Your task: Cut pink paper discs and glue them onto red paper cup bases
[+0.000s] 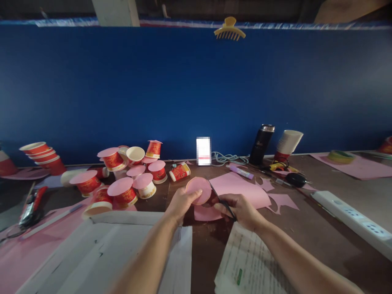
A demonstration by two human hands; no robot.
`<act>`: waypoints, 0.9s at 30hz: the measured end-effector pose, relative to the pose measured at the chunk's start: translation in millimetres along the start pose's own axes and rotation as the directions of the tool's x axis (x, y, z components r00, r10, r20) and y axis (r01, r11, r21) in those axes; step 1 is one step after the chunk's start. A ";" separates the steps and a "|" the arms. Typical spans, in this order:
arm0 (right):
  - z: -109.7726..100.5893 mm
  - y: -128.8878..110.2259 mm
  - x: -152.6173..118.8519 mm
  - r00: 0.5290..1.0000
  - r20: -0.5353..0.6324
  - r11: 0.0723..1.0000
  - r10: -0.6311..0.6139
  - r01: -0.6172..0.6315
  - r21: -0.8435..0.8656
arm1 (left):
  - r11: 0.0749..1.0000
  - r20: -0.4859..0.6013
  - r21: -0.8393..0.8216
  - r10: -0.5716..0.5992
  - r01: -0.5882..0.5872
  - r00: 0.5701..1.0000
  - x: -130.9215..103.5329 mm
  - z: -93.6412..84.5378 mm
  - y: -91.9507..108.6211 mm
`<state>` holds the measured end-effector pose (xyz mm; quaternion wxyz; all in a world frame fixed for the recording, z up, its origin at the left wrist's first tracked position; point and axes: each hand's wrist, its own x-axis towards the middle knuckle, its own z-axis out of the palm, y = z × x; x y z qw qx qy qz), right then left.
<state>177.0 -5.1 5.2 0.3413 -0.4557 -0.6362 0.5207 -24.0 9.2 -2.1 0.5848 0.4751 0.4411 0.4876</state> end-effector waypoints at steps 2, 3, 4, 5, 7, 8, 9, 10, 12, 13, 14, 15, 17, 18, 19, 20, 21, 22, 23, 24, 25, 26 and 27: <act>-0.5 0.7 0.0 1.000 0.005 1.000 -0.014 0.014 -0.018 | 1.000 0.007 -0.002 -0.004 0.004 1.000 0.1 -0.1 0.0; -0.9 1.3 -0.1 1.000 0.009 1.000 -0.018 0.018 -0.023 | 1.000 0.008 -0.005 -0.005 0.005 1.000 0.0 -0.1 -0.1; -1.4 2.1 -0.3 1.000 0.013 1.000 -0.018 0.018 -0.023 | 1.000 0.010 -0.010 -0.005 0.005 1.000 -0.1 -0.1 -0.1; -1.8 2.9 -0.5 1.000 0.015 1.000 -0.018 0.019 -0.021 | 1.000 0.012 -0.014 -0.003 0.003 1.000 -0.3 -0.1 -0.1; -2.8 4.7 -0.8 1.000 0.016 0.999 -0.023 0.023 -0.021 | 1.000 0.015 -0.018 0.001 -0.001 1.000 -0.5 -0.2 -0.3; -3.2 5.5 -0.7 1.000 0.015 0.999 -0.027 0.027 -0.024 | 1.000 0.014 -0.018 0.002 -0.002 1.000 -0.6 -0.4 -0.4; -3.5 6.2 -0.6 0.999 0.013 0.999 -0.031 0.031 -0.027 | 1.000 0.012 -0.018 0.002 -0.002 1.000 -0.6 -0.6 -0.6; -3.6 6.7 -0.4 0.999 0.010 0.999 -0.032 0.032 -0.027 | 1.000 0.008 -0.014 0.004 -0.004 1.000 -0.5 -0.8 -0.8; -3.7 7.1 0.0 1.000 0.007 1.000 -0.027 0.027 -0.011 | 1.000 0.000 -0.009 0.009 -0.009 1.000 -0.3 -1.0 -1.2; -3.5 6.9 0.1 1.000 0.007 1.000 -0.023 0.023 -0.001 | 1.000 -0.003 -0.013 0.008 -0.008 1.000 -0.2 -0.9 -1.4; -3.3 6.5 0.2 1.000 0.007 1.000 -0.020 0.020 0.012 | 1.000 -0.004 -0.024 0.002 -0.002 1.000 -0.2 -0.7 -1.4; -3.0 6.0 0.2 1.000 0.008 1.000 -0.018 0.018 0.024 | 0.999 -0.002 -0.040 -0.005 0.004 1.000 -0.2 -0.3 -1.3; -2.3 5.1 0.1 1.000 0.002 0.999 -0.015 0.014 0.034 | 0.997 0.005 -0.071 -0.017 0.017 1.000 -0.4 0.7 -0.7; -2.0 5.0 0.1 1.000 -0.002 0.999 -0.014 0.014 0.033 | 0.997 0.005 -0.079 -0.017 0.018 1.000 -0.4 1.2 -0.2; -1.7 5.1 0.2 1.000 -0.006 0.999 -0.012 0.013 0.030 | 0.997 -0.001 -0.081 -0.011 0.011 1.000 -0.4 1.7 0.3; -1.4 5.5 0.4 1.000 -0.011 1.000 -0.010 0.011 0.027 | 0.997 -0.017 -0.080 0.001 -0.002 1.000 -0.4 2.0 0.8; -1.1 6.0 0.8 1.000 -0.017 1.000 -0.009 0.010 0.029 | 0.997 -0.036 -0.079 0.016 -0.019 0.999 -0.2 2.1 1.3; -0.8 6.5 1.4 1.000 -0.022 0.999 -0.011 0.012 0.040 | 0.996 -0.054 -0.079 0.030 -0.034 0.998 0.0 2.0 1.6; -0.5 6.9 2.0 0.999 -0.029 0.998 -0.015 0.016 0.056 | 0.996 -0.065 -0.080 0.042 -0.047 0.997 0.3 1.6 1.7; -0.1 7.0 2.6 0.999 -0.040 0.997 -0.016 0.019 0.073 | 0.995 -0.070 -0.083 0.051 -0.057 0.996 0.6 1.1 1.7; 0.2 6.7 3.2 0.998 -0.057 0.996 -0.017 0.022 0.092 | 0.995 -0.065 -0.085 0.056 -0.061 0.996 1.0 0.5 1.5; 0.6 6.0 3.7 0.997 -0.080 0.993 -0.017 0.026 0.112 | 0.995 -0.051 -0.084 0.056 -0.060 0.997 1.2 -0.1 1.1; 0.8 5.0 4.1 0.994 -0.109 0.991 -0.017 0.031 0.130 | 0.995 -0.026 -0.084 0.052 -0.054 0.998 1.3 -0.6 0.7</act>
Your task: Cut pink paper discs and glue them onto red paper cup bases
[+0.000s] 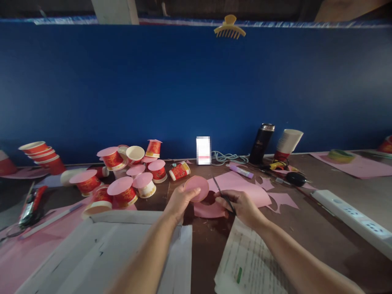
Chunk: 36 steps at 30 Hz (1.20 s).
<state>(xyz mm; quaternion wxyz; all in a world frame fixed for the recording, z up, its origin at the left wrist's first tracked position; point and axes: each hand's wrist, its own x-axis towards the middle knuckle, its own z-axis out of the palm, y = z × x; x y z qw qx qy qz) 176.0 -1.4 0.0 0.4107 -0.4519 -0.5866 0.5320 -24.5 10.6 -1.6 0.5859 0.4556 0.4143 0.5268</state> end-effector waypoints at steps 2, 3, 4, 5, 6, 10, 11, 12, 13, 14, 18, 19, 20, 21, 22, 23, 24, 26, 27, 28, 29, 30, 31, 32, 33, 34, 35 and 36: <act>0.6 -1.9 0.4 0.998 -0.051 0.999 -0.020 0.022 0.035 | 1.000 0.063 -0.002 -0.013 0.014 0.998 -0.4 -0.2 -0.6; 0.7 -2.5 0.5 0.997 -0.065 0.998 -0.036 0.039 0.052 | 1.000 0.102 -0.002 -0.023 0.023 0.994 -1.0 0.3 -0.6; 0.8 -2.7 0.6 0.996 -0.068 0.996 -0.050 0.055 0.066 | 0.999 0.145 -0.002 -0.034 0.035 0.989 -1.8 1.1 -0.5; 0.8 -2.4 0.6 0.996 -0.065 0.995 -0.059 0.064 0.082 | 0.999 0.184 -0.001 -0.044 0.045 0.982 -2.8 2.2 -0.1; 0.7 -1.8 0.6 0.996 -0.057 0.993 -0.063 0.068 0.098 | 0.998 0.219 0.003 -0.055 0.055 0.974 -3.9 3.5 0.3; 0.4 2.7 0.8 0.997 -0.047 0.991 -0.061 0.067 0.117 | 0.995 0.275 0.026 -0.098 0.094 0.956 -6.9 7.8 -0.1; 0.5 3.7 0.9 0.997 -0.043 0.992 -0.060 0.064 0.111 | 0.995 0.279 0.028 -0.102 0.098 0.955 -6.8 8.3 -1.5; 0.7 4.6 0.9 0.998 -0.037 0.993 -0.056 0.060 0.106 | 0.994 0.283 0.024 -0.105 0.102 0.953 -6.4 8.7 -3.3; 1.3 5.5 0.9 0.998 -0.030 0.993 -0.051 0.054 0.108 | 0.994 0.285 0.012 -0.104 0.105 0.953 -5.6 9.0 -5.6; 2.1 6.4 0.9 0.999 -0.021 0.992 -0.044 0.047 0.117 | 0.994 0.280 -0.006 -0.101 0.106 0.955 -4.6 9.4 -8.1; 8.3 10.4 0.9 0.999 0.017 0.985 -0.029 0.025 0.171 | 0.987 0.187 -0.123 -0.084 0.108 0.979 -1.5 13.4 -15.8; 10.0 11.0 0.8 0.999 0.031 0.984 -0.029 0.023 0.174 | 0.980 0.164 -0.164 -0.081 0.108 0.983 -1.3 14.9 -16.3; 11.4 11.3 0.7 0.999 0.046 0.985 -0.029 0.020 0.171 | 0.973 0.146 -0.204 -0.081 0.110 0.986 -1.4 16.2 -16.0; 12.3 11.0 0.3 0.998 0.065 0.987 -0.026 0.015 0.161 | 0.965 0.132 -0.238 -0.082 0.112 0.988 -1.7 17.1 -15.2; 12.7 9.9 -0.2 0.996 0.088 0.989 -0.023 0.010 0.149 | 0.959 0.117 -0.261 -0.081 0.110 0.990 -2.0 17.5 -14.0; 12.6 8.3 -0.9 0.994 0.110 0.991 -0.020 0.005 0.136 | 0.958 0.103 -0.269 -0.080 0.105 0.991 -2.2 17.1 -12.4; 12.0 6.1 -1.8 0.991 0.132 0.992 -0.018 0.002 0.124 | 0.960 0.090 -0.263 -0.080 0.101 0.993 -2.2 16.0 -10.7; 9.7 0.9 -3.9 0.984 0.175 0.995 -0.020 0.002 0.103 | 0.968 0.073 -0.235 -0.071 0.086 0.995 -1.7 12.1 -7.0; 8.2 -1.6 -5.0 0.981 0.192 0.996 -0.025 0.007 0.094 | 0.973 0.070 -0.220 -0.061 0.075 0.996 -1.3 9.7 -5.2; 6.7 -3.7 -6.0 0.978 0.206 0.996 -0.029 0.011 0.086 | 0.977 0.074 -0.204 -0.053 0.067 0.996 -0.9 7.2 -3.4; 5.3 -5.5 -6.9 0.975 0.220 0.997 -0.029 0.012 0.079 | 0.980 0.083 -0.188 -0.049 0.064 0.995 -0.6 4.9 -1.7; 4.1 -6.9 -7.6 0.972 0.233 0.997 -0.028 0.010 0.075 | 0.983 0.095 -0.172 -0.048 0.064 0.994 -0.4 3.0 0.0; 3.0 -7.8 -8.1 0.969 0.245 0.997 -0.026 0.008 0.071 | 0.986 0.109 -0.155 -0.050 0.067 0.993 -0.5 1.5 1.4; 2.2 -8.4 -8.5 0.967 0.255 0.998 -0.024 0.007 0.067 | 0.988 0.124 -0.137 -0.057 0.074 0.991 -0.7 0.4 2.7; 1.6 -8.7 -8.7 0.964 0.265 0.998 -0.020 0.004 0.062 | 0.989 0.137 -0.122 -0.064 0.081 0.988 -1.1 -0.2 3.7; 1.0 -8.8 -8.7 0.962 0.273 0.998 -0.019 0.003 0.058 | 0.990 0.147 -0.110 -0.070 0.086 0.987 -1.5 -0.6 4.6; 0.6 -8.7 -8.7 0.960 0.279 0.999 -0.020 0.005 0.054 | 0.991 0.155 -0.099 -0.073 0.089 0.985 -2.0 -0.7 5.3; 0.2 -8.5 -8.5 0.958 0.284 0.999 -0.021 0.008 0.048 | 0.992 0.161 -0.088 -0.076 0.091 0.984 -2.5 -0.7 5.9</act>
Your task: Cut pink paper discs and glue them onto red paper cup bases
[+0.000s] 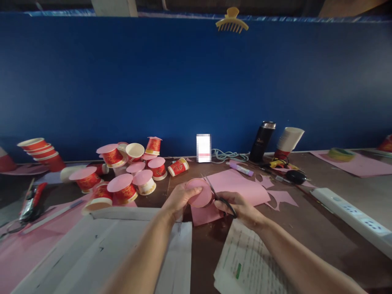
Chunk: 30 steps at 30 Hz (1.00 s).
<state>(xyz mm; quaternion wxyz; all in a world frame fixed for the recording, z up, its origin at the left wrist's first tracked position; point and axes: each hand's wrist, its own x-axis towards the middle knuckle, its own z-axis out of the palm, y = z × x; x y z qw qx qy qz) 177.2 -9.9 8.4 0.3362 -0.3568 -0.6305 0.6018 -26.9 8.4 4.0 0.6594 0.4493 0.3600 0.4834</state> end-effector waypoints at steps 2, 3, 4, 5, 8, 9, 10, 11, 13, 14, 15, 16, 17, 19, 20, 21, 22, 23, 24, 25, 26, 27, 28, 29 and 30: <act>-1.0 0.8 0.1 1.000 0.009 1.000 0.002 -0.002 -0.015 | 1.000 0.005 0.022 -0.003 0.003 1.000 -0.7 0.0 0.7; -1.6 1.4 0.2 1.000 0.013 1.000 0.003 -0.003 -0.024 | 0.999 0.004 0.033 -0.001 0.001 1.000 -0.8 -0.3 1.0; -2.1 2.0 0.3 1.000 0.016 0.999 0.004 -0.003 -0.034 | 0.999 0.006 0.043 0.000 0.000 1.000 -0.9 -0.8 1.2; -2.6 2.5 0.4 1.000 0.017 0.999 0.006 -0.005 -0.039 | 0.999 0.010 0.049 0.002 -0.002 1.000 -0.8 -1.3 1.2; -3.2 3.3 0.2 1.000 0.022 1.000 0.007 -0.006 -0.031 | 0.999 0.037 0.054 0.007 -0.009 0.999 -0.2 -3.5 1.1; -3.2 3.1 0.1 1.000 0.025 1.000 0.009 -0.009 -0.023 | 0.998 0.044 0.056 0.008 -0.011 0.999 0.0 -4.2 1.0; -3.1 2.7 0.0 1.000 0.027 1.000 0.012 -0.012 -0.014 | 0.998 0.049 0.061 0.012 -0.015 0.999 0.2 -4.8 0.9; -2.9 2.2 -0.2 0.999 0.028 1.000 0.015 -0.015 -0.009 | 0.998 0.053 0.067 0.016 -0.020 0.998 0.4 -5.3 0.9; -2.7 1.1 -0.4 1.000 0.025 1.000 0.014 -0.014 -0.006 | 0.996 0.063 0.080 0.023 -0.028 0.998 0.6 -6.2 1.0; -2.7 0.7 -0.4 1.000 0.022 1.000 0.012 -0.012 -0.007 | 0.996 0.069 0.083 0.022 -0.028 0.997 0.6 -6.5 1.2; -2.8 0.5 -0.4 1.000 0.022 1.000 0.010 -0.010 -0.007 | 0.996 0.075 0.084 0.020 -0.027 0.997 0.5 -6.7 1.4; -3.0 0.6 -0.3 1.000 0.025 1.000 0.008 -0.007 -0.010 | 0.996 0.080 0.085 0.017 -0.023 0.997 0.3 -6.9 1.6; -3.4 0.8 -0.2 1.000 0.029 1.000 0.006 -0.005 -0.013 | 0.996 0.083 0.085 0.010 -0.017 0.996 0.1 -6.9 1.8; -4.2 1.6 0.1 0.999 0.036 1.000 0.002 -0.001 -0.021 | 0.996 0.083 0.091 -0.001 -0.006 0.997 -0.2 -6.7 2.0; -4.6 2.0 0.3 0.999 0.039 1.000 0.000 0.001 -0.025 | 0.995 0.081 0.096 -0.003 -0.005 0.997 -0.4 -6.4 2.1; -5.1 2.4 0.4 0.999 0.041 0.999 -0.002 0.003 -0.033 | 0.995 0.079 0.100 -0.003 -0.005 0.997 -0.4 -6.1 2.0; -5.5 2.7 0.6 0.999 0.040 0.999 -0.004 0.005 -0.040 | 0.995 0.079 0.103 -0.003 -0.006 0.997 -0.5 -5.8 2.0; -5.8 2.8 0.7 0.999 0.039 0.999 -0.004 0.006 -0.046 | 0.995 0.078 0.104 -0.002 -0.006 0.997 -0.5 -5.5 1.9; -6.1 2.9 0.8 0.999 0.038 0.999 -0.004 0.006 -0.051 | 0.995 0.075 0.104 -0.005 -0.003 0.997 -0.5 -5.2 1.9; -6.4 2.9 1.0 0.999 0.038 0.999 -0.003 0.005 -0.054 | 0.995 0.071 0.103 -0.011 0.004 0.997 -0.6 -5.0 1.8; -6.6 3.0 1.1 0.999 0.040 0.998 -0.003 0.005 -0.057 | 0.995 0.066 0.102 -0.018 0.011 0.998 -0.6 -4.8 1.9; -6.7 3.2 1.3 0.999 0.041 0.998 -0.003 0.005 -0.058 | 0.995 0.061 0.101 -0.024 0.018 0.998 -0.7 -4.7 2.0; -6.8 3.5 1.4 0.999 0.042 0.998 -0.002 0.005 -0.060 | 0.995 0.059 0.102 -0.028 0.022 0.998 -0.8 -4.6 2.2; -6.9 3.9 1.5 0.999 0.043 0.998 -0.002 0.005 -0.064 | 0.994 0.058 0.105 -0.027 0.021 0.998 -1.0 -4.6 2.4; -6.9 4.3 1.6 0.999 0.042 0.998 -0.002 0.005 -0.069 | 0.994 0.059 0.110 -0.022 0.015 0.998 -1.1 -4.7 2.6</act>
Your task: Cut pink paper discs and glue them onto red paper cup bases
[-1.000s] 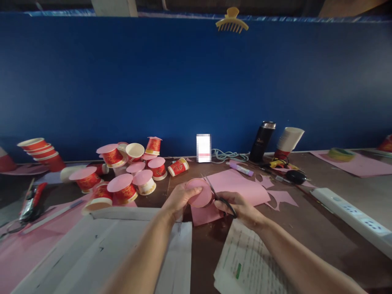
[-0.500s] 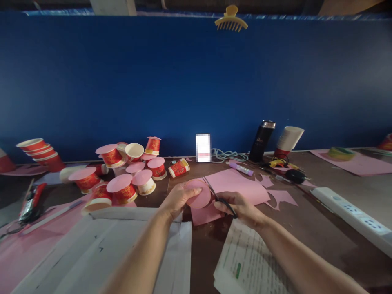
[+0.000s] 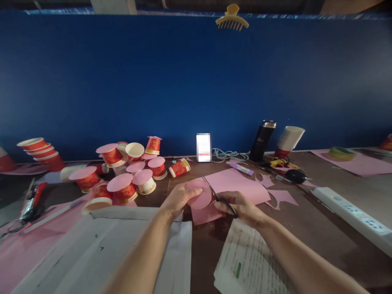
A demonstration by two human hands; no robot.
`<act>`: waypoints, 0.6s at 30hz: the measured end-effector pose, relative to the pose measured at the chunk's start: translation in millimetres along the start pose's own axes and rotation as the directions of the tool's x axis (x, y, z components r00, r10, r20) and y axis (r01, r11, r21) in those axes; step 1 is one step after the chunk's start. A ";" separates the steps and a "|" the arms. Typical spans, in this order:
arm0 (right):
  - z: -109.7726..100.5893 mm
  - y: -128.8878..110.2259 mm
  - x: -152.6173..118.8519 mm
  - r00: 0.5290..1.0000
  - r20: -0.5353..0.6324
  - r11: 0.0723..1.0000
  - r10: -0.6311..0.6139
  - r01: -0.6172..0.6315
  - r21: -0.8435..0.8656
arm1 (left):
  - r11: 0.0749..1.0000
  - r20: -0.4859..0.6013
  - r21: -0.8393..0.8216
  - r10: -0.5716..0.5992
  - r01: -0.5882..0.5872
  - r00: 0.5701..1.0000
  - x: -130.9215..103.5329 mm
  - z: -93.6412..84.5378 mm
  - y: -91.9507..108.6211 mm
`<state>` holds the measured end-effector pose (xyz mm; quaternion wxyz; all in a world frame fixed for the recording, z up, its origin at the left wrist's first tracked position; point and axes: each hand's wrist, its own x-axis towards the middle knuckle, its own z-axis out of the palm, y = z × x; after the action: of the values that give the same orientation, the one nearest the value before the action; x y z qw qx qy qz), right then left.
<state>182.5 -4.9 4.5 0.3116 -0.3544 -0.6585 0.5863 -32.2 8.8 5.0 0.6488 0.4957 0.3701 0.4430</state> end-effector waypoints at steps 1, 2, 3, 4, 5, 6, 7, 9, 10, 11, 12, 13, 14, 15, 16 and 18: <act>0.0 0.4 0.0 1.000 -0.003 1.000 0.000 0.000 -0.003 | 1.000 -0.001 0.005 0.006 -0.006 1.000 -0.1 -0.1 0.2; 0.0 0.8 -0.1 1.000 -0.006 1.000 0.000 0.000 -0.004 | 1.000 0.000 0.012 0.013 -0.013 1.000 -0.2 -0.2 0.4; 0.0 1.1 -0.3 1.000 -0.008 1.000 0.000 0.000 -0.007 | 1.000 0.000 0.016 0.017 -0.017 1.000 -0.2 -0.3 0.4; 0.0 1.4 -0.4 1.000 -0.009 1.000 -0.001 0.001 -0.012 | 1.000 0.000 0.018 0.019 -0.019 1.000 -0.2 -0.4 0.4; -0.1 1.7 -0.5 1.000 -0.009 1.000 -0.003 0.003 -0.019 | 1.000 0.003 0.018 0.018 -0.018 1.000 -0.1 -0.6 0.3; -0.2 2.1 -0.5 1.000 -0.008 1.000 -0.002 0.002 -0.027 | 1.000 0.007 0.018 0.017 -0.018 1.000 0.1 -0.7 0.0; -0.4 2.6 -0.4 1.000 -0.006 0.999 0.000 0.000 -0.035 | 1.000 0.010 0.018 0.017 -0.017 1.000 0.3 -0.9 -0.3; -0.9 3.8 0.2 1.000 -0.004 0.999 0.007 -0.007 -0.051 | 1.000 0.010 0.018 0.017 -0.017 1.000 0.6 -1.3 -1.1; -1.1 4.4 0.5 1.000 -0.006 0.998 0.009 -0.010 -0.058 | 1.000 0.008 0.020 0.016 -0.016 1.000 0.7 -1.5 -1.4; -1.3 4.9 0.9 1.000 -0.010 0.998 0.011 -0.012 -0.066 | 1.000 0.005 0.022 0.012 -0.012 1.000 0.6 -1.6 -1.8; -1.5 5.3 1.2 1.000 -0.016 0.997 0.011 -0.012 -0.074 | 1.000 0.002 0.024 0.008 -0.008 1.000 0.5 -1.7 -2.0; -1.6 5.5 1.5 1.000 -0.021 0.997 0.009 -0.010 -0.081 | 1.000 0.000 0.026 0.005 -0.005 1.000 0.4 -1.8 -2.1; -1.6 5.5 1.6 1.000 -0.025 0.996 0.005 -0.007 -0.088 | 1.000 0.001 0.027 0.004 -0.004 1.000 0.2 -1.9 -2.2; -1.6 5.2 1.6 1.000 -0.027 0.996 0.003 -0.005 -0.092 | 1.000 0.001 0.028 0.006 -0.006 1.000 0.0 -1.9 -2.1; -1.5 4.9 1.5 1.000 -0.028 0.996 0.002 -0.004 -0.094 | 0.999 0.003 0.030 0.012 -0.012 1.000 -0.1 -1.9 -2.1; -1.3 4.0 1.2 0.999 -0.034 0.995 0.004 -0.008 -0.095 | 0.999 0.005 0.033 0.021 -0.021 1.000 -0.3 -2.1 -1.9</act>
<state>183.3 -2.9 0.7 0.3036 -0.3807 -0.6793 0.5490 -33.8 9.0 2.6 0.6366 0.5114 0.3705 0.4425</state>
